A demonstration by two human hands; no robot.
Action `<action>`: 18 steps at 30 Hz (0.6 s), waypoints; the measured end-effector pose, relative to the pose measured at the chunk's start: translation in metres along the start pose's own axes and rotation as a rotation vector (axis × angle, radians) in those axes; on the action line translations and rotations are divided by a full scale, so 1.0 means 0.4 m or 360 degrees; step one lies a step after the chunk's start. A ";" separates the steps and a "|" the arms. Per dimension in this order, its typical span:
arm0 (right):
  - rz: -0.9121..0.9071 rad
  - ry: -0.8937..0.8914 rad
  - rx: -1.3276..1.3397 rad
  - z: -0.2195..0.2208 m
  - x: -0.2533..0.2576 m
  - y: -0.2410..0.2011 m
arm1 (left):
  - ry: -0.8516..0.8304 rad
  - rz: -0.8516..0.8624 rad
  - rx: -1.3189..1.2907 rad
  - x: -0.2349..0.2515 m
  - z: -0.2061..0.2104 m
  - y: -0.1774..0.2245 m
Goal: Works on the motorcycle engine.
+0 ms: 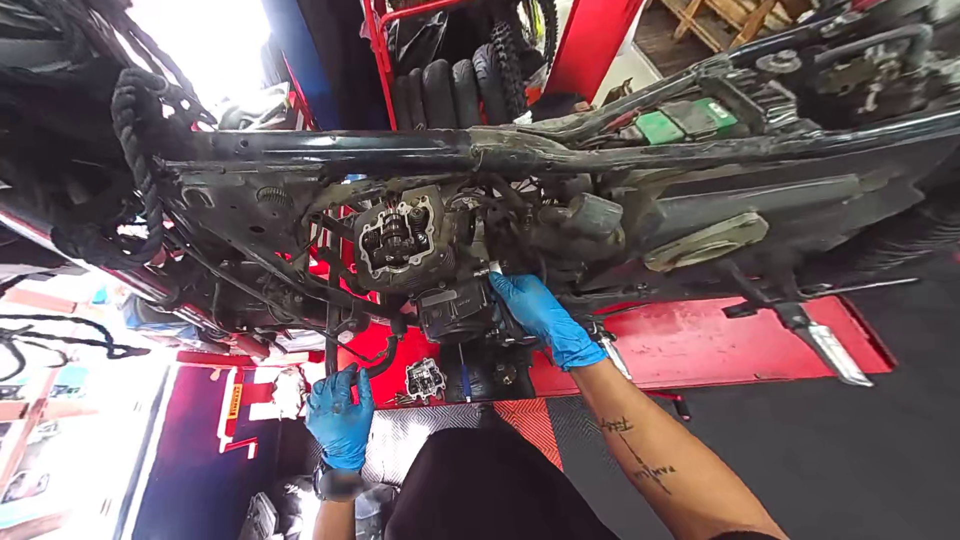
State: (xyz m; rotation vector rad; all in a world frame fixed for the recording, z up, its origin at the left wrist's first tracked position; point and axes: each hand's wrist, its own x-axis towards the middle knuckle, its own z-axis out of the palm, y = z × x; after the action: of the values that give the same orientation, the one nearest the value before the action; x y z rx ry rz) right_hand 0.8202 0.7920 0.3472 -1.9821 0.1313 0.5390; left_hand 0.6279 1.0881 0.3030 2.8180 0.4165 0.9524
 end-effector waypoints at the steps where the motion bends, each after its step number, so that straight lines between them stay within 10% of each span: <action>1: -0.0053 0.0051 -0.0219 -0.003 0.002 0.004 | -0.0003 -0.0003 -0.0002 -0.002 0.001 0.000; 7: -0.0161 0.0301 -0.0743 0.008 -0.032 -0.006 | 0.0037 0.0003 0.0005 -0.001 0.003 0.002; 18: -0.0185 0.0137 -0.0282 -0.003 -0.066 0.013 | 0.0039 -0.0020 0.0027 0.000 0.002 0.006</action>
State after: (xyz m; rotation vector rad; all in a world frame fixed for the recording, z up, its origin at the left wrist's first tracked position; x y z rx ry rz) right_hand 0.7954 0.7846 0.3545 -2.1713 0.0217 0.4018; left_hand 0.6289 1.0858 0.3028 2.8178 0.4467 0.9863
